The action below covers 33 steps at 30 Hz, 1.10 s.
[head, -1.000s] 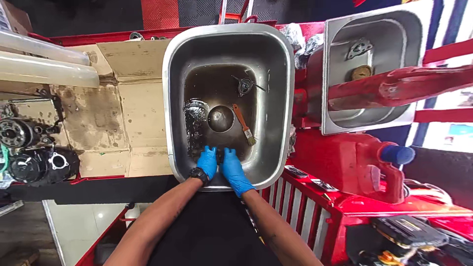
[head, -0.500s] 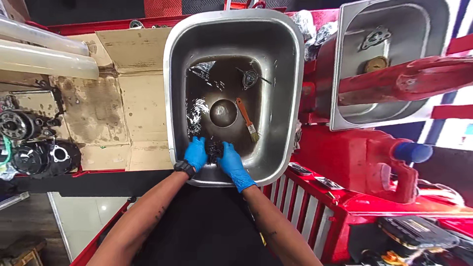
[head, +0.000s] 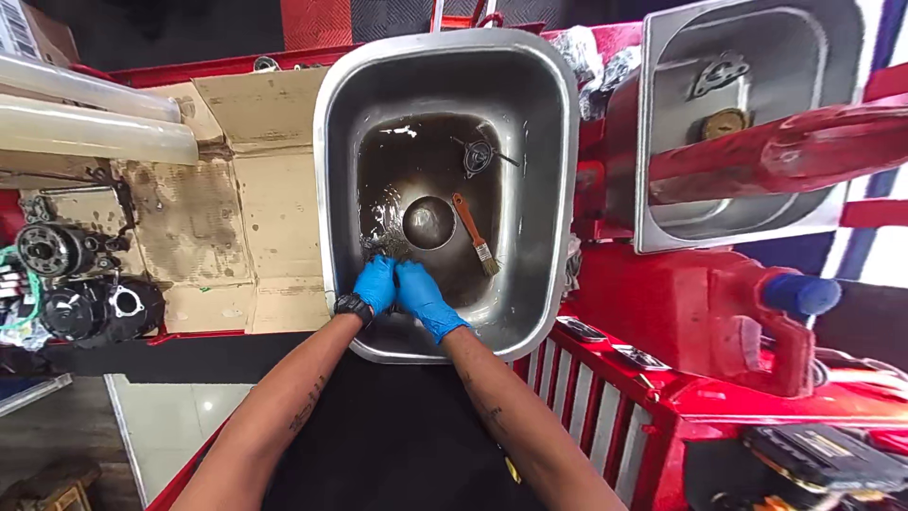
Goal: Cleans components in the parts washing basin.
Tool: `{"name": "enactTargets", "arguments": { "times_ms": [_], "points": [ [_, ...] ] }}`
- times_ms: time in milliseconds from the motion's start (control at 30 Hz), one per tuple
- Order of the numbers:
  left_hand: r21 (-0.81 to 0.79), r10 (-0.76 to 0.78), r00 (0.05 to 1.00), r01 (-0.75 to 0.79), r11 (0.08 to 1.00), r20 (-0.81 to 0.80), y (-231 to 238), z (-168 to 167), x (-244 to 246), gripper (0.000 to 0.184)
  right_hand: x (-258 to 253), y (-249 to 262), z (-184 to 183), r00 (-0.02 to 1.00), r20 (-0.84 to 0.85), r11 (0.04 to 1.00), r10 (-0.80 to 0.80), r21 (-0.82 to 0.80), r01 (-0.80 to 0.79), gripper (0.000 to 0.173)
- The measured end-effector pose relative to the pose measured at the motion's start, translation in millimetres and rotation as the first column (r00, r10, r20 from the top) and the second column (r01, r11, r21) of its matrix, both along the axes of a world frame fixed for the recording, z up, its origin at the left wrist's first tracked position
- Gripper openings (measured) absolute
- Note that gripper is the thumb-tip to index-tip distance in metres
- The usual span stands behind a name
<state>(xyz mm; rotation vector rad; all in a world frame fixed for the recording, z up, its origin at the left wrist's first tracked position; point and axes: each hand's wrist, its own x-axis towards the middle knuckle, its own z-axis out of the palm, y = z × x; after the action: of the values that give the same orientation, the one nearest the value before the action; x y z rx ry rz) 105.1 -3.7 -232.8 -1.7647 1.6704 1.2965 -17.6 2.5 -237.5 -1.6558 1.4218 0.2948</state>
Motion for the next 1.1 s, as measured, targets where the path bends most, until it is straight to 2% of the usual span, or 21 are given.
{"name": "enactTargets", "arguments": {
  "times_ms": [67,100,200,267,300,400,500,633,700,800,900,967,1033,1100],
  "points": [
    [0.074,-0.097,0.995,0.098,0.992,-0.022,1.4,7.9,5.1,0.058,-18.6,4.0,5.4,0.999,0.036,0.998,0.036,0.046,-0.037,0.037],
    [0.078,-0.112,0.994,0.112,0.991,-0.001,-0.4,12.5,8.7,0.058,-33.4,4.1,8.2,1.000,0.027,0.998,0.008,0.057,-0.010,0.039],
    [0.176,-0.097,0.987,0.073,0.982,0.132,13.0,23.1,9.5,0.078,-61.0,22.7,9.3,0.994,-0.071,0.983,-0.087,0.155,0.098,0.071],
    [0.254,-0.086,0.981,0.039,0.966,0.176,27.2,23.2,-7.7,0.088,-43.6,33.2,10.1,0.984,-0.114,0.971,-0.138,0.180,0.157,0.086],
    [0.263,-0.049,0.983,0.000,0.965,0.179,33.4,20.6,-17.9,0.085,-30.2,36.7,10.9,0.981,-0.127,0.969,-0.150,0.180,0.171,0.085],
    [0.213,0.056,0.992,-0.078,0.974,0.109,47.9,13.8,-47.7,0.059,-26.1,49.4,14.2,0.969,-0.179,0.973,-0.171,0.124,0.195,0.061],
    [0.168,0.057,0.996,-0.068,0.983,0.069,46.0,13.4,-64.7,0.057,-46.0,51.5,16.4,0.948,-0.242,0.970,-0.206,0.080,0.231,0.056],
    [0.065,0.112,0.990,-0.117,0.991,0.089,41.8,7.1,-36.3,0.049,-4.5,47.4,16.1,0.956,-0.198,0.971,-0.216,0.055,0.231,0.043],
    [0.052,0.129,0.988,-0.134,0.990,0.089,47.3,3.1,-37.7,0.047,-1.0,48.0,17.5,0.956,-0.189,0.968,-0.224,0.073,0.241,0.043],
    [0.066,0.129,0.990,-0.133,0.989,0.051,50.1,3.6,-60.1,0.048,-29.6,48.7,20.9,0.941,-0.240,0.962,-0.240,0.068,0.263,0.046],
    [0.085,0.142,0.989,-0.145,0.986,0.037,49.3,8.1,-51.2,0.048,-17.8,50.3,20.8,0.948,-0.223,0.963,-0.226,0.096,0.252,0.044],
    [0.120,0.108,0.993,-0.112,0.986,0.035,50.9,4.7,-35.8,0.064,-16.5,45.3,25.2,0.964,-0.179,0.962,-0.196,0.158,0.225,0.057],
    [0.207,0.091,0.996,-0.090,0.974,0.003,50.9,6.9,-33.8,0.095,-45.5,37.2,31.0,0.957,-0.180,0.959,-0.226,0.131,0.251,0.073],
    [0.248,0.092,0.995,-0.083,0.965,-0.028,44.7,13.0,-33.5,0.101,-89.8,28.9,29.5,0.935,-0.224,0.953,-0.276,0.059,0.296,0.078]
  ]
}}
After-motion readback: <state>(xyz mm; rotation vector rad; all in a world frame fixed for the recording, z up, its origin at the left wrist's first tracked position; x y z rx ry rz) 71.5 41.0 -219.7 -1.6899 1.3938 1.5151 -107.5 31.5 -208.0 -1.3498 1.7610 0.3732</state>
